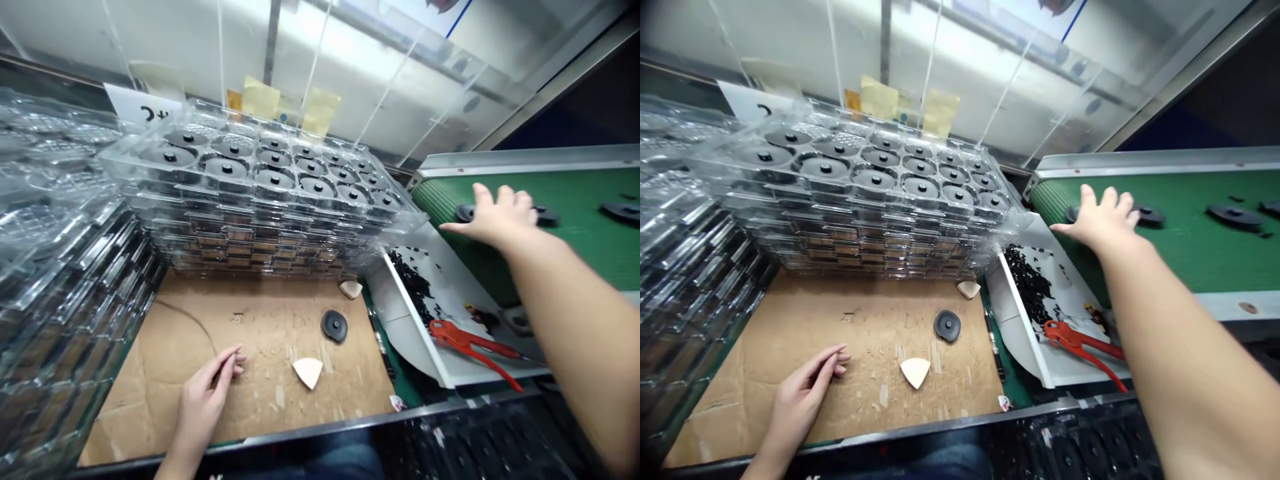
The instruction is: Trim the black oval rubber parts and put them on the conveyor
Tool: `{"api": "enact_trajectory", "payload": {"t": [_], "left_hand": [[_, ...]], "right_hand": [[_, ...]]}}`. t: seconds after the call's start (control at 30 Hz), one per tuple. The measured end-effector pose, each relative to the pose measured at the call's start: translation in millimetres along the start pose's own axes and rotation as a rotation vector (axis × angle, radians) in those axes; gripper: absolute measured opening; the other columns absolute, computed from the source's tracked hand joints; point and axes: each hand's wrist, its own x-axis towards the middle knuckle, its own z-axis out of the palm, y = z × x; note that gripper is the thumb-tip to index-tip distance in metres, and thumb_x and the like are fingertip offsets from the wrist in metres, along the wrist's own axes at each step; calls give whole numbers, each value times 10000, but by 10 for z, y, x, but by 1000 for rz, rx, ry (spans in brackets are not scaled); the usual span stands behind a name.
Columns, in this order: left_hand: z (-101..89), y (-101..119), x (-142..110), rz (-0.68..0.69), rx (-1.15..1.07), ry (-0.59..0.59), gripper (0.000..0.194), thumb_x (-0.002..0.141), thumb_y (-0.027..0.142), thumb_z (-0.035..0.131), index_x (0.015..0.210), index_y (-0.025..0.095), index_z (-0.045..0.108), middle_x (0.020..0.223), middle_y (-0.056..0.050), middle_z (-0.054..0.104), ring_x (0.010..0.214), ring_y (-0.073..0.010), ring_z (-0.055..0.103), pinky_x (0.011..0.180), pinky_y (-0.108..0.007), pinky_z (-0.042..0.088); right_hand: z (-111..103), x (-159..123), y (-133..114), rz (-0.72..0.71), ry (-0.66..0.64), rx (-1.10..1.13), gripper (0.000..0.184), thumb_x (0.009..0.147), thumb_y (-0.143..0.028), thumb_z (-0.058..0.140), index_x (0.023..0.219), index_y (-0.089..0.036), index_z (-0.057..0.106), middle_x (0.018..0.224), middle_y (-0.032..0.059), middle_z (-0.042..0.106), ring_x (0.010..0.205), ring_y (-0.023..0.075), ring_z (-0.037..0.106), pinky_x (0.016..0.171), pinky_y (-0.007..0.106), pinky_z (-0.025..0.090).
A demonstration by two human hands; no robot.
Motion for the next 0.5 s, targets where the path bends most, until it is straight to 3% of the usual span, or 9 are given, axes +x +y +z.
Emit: {"api": "enact_trajectory", "payload": {"t": [0.13,0.2,0.33,0.5], "left_hand": [[-2,8,-3,9,-13,0,320,771,413,519,965,193,646,827,-37,729,695,-161,670,698,-276,569],[2,1,2,17,-16,2,319,769,413,522,961,190,643,825,-39,728,685,-160,665,693,-277,567],[9,-15,8,22,-7,14,318,779,404,513,973,184,635,821,-46,721,691,-163,659,700,-289,559],[22,29,8,33,-1,39,324,778,398,510,969,167,633,773,-53,711,699,-177,655,727,-319,549]], "right_hand": [[222,-150,-14,-11,8,-2,500,875,-423,470,1280,-138,408,1307,154,391,1154,293,417,869,478,381],[187,-266,-38,-37,38,11,463,881,-404,465,1267,-152,426,1292,152,384,1129,278,425,861,441,391],[-126,-491,-40,-111,92,48,577,836,-441,521,1311,-135,400,1182,196,440,1089,279,444,815,362,385],[-664,-864,122,-263,127,85,650,739,-443,643,1310,-258,394,1073,102,544,1024,247,503,855,338,406]]}}
